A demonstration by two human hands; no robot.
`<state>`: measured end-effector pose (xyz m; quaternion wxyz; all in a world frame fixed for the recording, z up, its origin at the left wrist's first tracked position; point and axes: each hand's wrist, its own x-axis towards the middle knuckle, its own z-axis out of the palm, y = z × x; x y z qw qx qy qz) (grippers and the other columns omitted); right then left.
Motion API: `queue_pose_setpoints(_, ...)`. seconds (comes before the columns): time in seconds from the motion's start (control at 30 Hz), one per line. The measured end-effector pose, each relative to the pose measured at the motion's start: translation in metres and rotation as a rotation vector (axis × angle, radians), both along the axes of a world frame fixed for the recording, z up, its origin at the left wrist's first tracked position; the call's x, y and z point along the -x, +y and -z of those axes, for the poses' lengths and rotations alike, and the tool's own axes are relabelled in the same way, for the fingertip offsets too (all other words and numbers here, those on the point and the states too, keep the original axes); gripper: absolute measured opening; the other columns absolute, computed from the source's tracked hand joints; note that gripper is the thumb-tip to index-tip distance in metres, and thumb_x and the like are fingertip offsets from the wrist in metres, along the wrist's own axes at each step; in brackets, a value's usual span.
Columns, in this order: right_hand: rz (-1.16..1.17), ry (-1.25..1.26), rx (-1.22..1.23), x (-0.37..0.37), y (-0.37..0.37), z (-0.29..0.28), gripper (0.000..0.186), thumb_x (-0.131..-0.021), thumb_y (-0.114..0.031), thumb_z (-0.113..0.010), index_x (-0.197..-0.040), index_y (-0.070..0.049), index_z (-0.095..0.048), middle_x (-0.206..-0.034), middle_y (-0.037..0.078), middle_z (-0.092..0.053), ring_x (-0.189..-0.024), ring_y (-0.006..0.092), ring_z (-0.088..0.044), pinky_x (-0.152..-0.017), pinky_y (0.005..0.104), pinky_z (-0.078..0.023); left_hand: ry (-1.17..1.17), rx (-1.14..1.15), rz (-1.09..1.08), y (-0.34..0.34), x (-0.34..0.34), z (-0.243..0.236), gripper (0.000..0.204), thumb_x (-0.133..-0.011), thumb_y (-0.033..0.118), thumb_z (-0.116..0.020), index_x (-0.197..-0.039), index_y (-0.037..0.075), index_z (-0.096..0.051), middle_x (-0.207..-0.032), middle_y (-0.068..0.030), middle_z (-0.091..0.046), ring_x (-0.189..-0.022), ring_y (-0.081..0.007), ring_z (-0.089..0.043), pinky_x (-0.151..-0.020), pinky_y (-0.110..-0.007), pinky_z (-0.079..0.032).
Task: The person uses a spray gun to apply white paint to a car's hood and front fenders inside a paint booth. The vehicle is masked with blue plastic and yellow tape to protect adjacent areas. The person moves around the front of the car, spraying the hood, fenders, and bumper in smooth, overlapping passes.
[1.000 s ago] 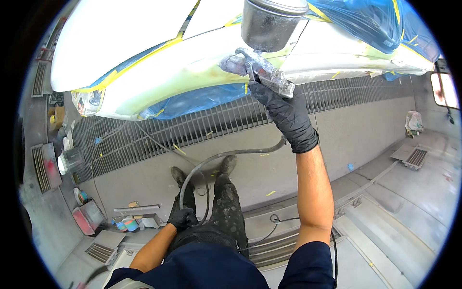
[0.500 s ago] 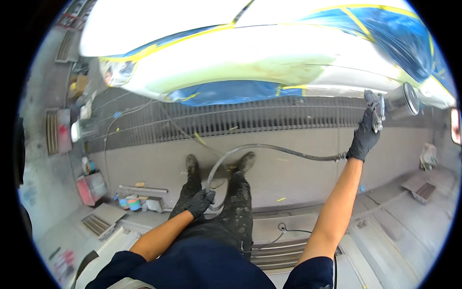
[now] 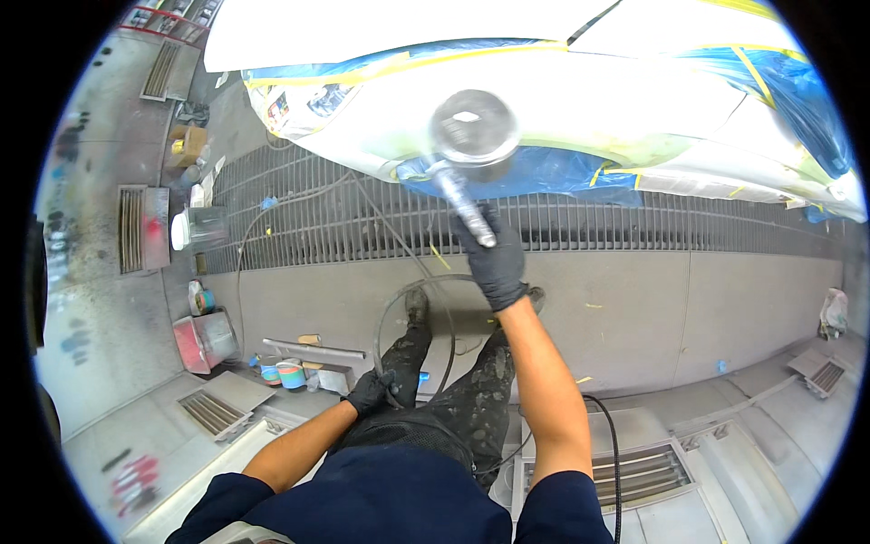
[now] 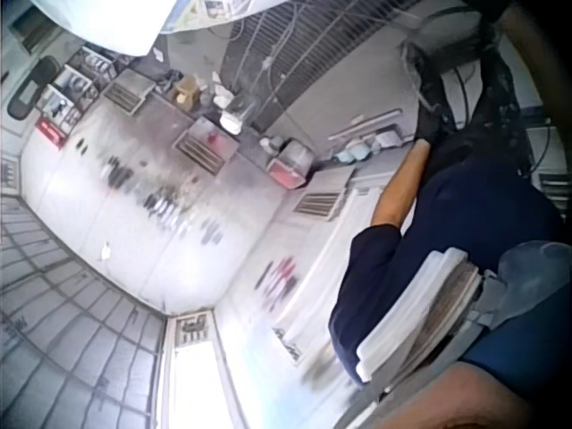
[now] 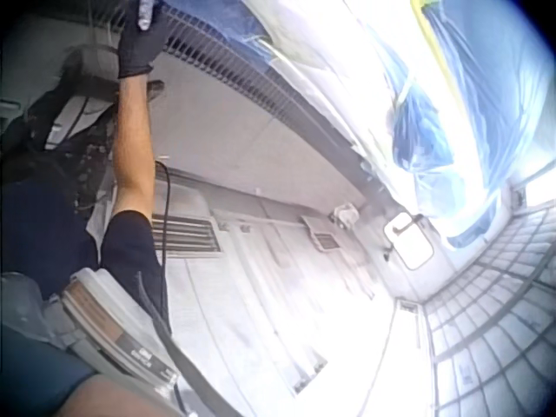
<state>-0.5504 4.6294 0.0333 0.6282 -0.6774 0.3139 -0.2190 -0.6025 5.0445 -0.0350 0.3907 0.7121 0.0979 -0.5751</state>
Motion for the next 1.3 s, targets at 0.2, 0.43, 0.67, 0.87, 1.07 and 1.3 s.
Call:
queue_pose_setpoints(0.2,-0.112,0.018,-0.095,0.001,-0.001,0.03,0.032,-0.083,-0.029,-0.076,-0.1,-0.003,-0.068,-0.083,0.014,-0.069,-0.072,0.022,-0.065,-0.068,0.0349,-0.05,-0.044,-0.029,0.03,-0.009,-0.011,-0.004,0.042,-0.095,0.044,-0.059,-0.091,0.002,-0.059,-0.073,-0.0053,-0.063,-0.07,-0.0148,-0.061,-0.064,-0.03,-0.052)
queue_pose_setpoints(0.43,0.521,0.045,-0.103,0.152,-0.184,0.028,0.019,-0.089,-0.022,-0.07,-0.101,-0.007,-0.069,-0.068,-0.004,-0.058,-0.05,0.003,-0.048,-0.041,0.021,-0.036,-0.062,-0.058,0.241,-0.096,0.007,-0.021,0.039,-0.096,0.043,-0.057,-0.09,0.005,-0.059,-0.067,-0.003,-0.058,-0.06,-0.0132,-0.057,-0.056,-0.029,-0.047)
queue_pose_setpoints(0.67,0.908,0.168,0.22,0.224,-0.281,0.043,0.024,-0.094,-0.03,-0.064,-0.094,-0.006,-0.067,-0.07,-0.002,-0.055,-0.061,0.0082,-0.05,-0.051,0.0257,-0.038,-0.14,-0.055,0.367,-0.12,0.031,-0.014,0.042,-0.096,0.043,-0.056,-0.081,0.003,-0.059,-0.061,-0.0047,-0.057,-0.054,-0.0147,-0.055,-0.05,-0.035,-0.043)
queue_pose_setpoints(0.87,0.522,0.298,0.233,0.132,-0.124,0.072,0.027,-0.098,-0.026,-0.056,-0.103,0.0,-0.065,-0.087,0.007,-0.062,-0.079,0.0153,-0.055,-0.072,0.0327,-0.048,-0.261,-0.102,0.248,-0.057,0.017,-0.003,0.046,-0.096,0.044,-0.054,-0.081,0.001,-0.062,-0.058,-0.0087,-0.057,-0.055,-0.02,-0.057,-0.051,-0.037,-0.043)
queue_pose_setpoints(1.07,0.037,0.173,0.304,0.025,0.065,0.111,0.035,-0.083,-0.018,-0.07,-0.114,-0.005,-0.062,-0.097,0.018,-0.069,-0.087,0.0349,-0.068,-0.074,0.042,-0.053,-0.116,-0.067,0.155,-0.023,-0.001,-0.002,0.054,-0.097,0.045,-0.054,-0.128,0.001,-0.049,-0.08,-0.0033,-0.056,-0.069,-0.0099,-0.052,-0.061,-0.028,-0.046)
queue_pose_setpoints(1.3,-0.008,0.158,0.218,0.048,0.014,0.126,0.038,-0.079,-0.024,-0.075,-0.11,-0.004,-0.065,-0.089,0.02,-0.069,-0.083,0.0367,-0.068,-0.071,0.0414,-0.053,-0.242,-0.124,0.278,-0.038,0.01,0.011,0.046,-0.097,0.047,-0.051,-0.102,0.002,-0.057,-0.068,-0.0065,-0.059,-0.06,-0.0145,-0.057,-0.055,-0.032,-0.047)
